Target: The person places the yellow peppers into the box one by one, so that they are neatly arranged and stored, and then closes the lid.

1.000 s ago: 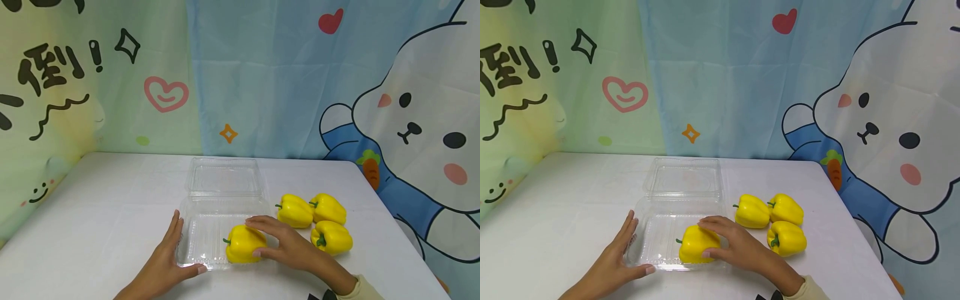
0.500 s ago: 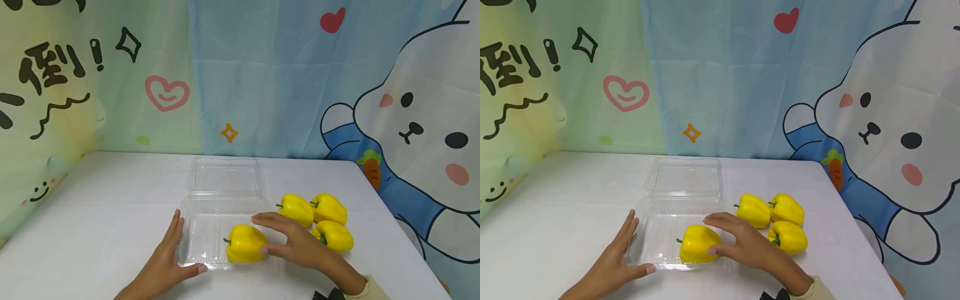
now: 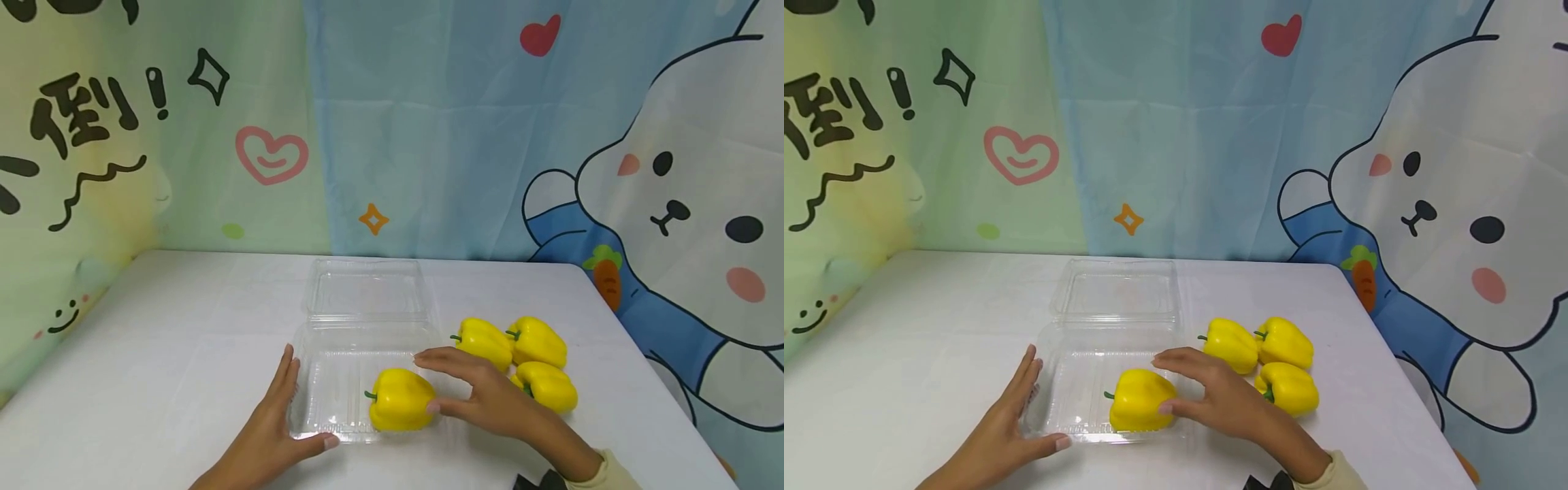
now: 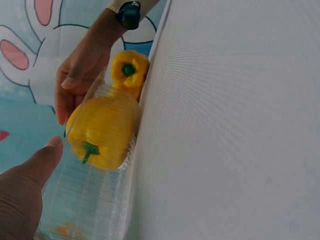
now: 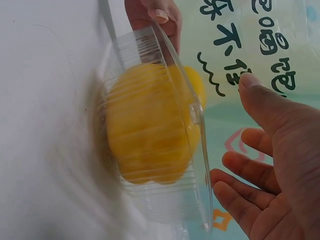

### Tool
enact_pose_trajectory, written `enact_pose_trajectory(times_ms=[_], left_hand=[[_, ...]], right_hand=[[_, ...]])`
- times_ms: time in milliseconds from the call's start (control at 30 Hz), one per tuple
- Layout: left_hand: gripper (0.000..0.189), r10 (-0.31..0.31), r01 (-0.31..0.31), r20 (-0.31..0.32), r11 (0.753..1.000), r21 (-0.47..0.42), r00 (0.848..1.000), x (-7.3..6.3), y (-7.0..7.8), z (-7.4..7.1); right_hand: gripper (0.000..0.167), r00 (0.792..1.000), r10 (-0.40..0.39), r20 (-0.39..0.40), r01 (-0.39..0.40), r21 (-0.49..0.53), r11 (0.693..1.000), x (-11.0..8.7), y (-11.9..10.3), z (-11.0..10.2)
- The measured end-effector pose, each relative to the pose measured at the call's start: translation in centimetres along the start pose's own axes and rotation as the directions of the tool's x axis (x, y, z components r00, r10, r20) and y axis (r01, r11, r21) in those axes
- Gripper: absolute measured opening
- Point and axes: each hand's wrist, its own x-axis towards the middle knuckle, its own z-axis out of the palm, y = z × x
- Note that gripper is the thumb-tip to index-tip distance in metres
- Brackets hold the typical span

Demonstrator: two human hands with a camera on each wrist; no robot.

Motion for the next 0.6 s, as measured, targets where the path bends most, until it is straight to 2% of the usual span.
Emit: enact_pose_trajectory(times_ms=[600], left_hand=[[0.127,0.006,-0.006,-0.004,1.000,0.009,1.000,0.0,0.0,0.0]], right_hand=[[0.050,0.989,-0.009,-0.150,0.010,0.005,1.000,0.0,1.2,-1.0]])
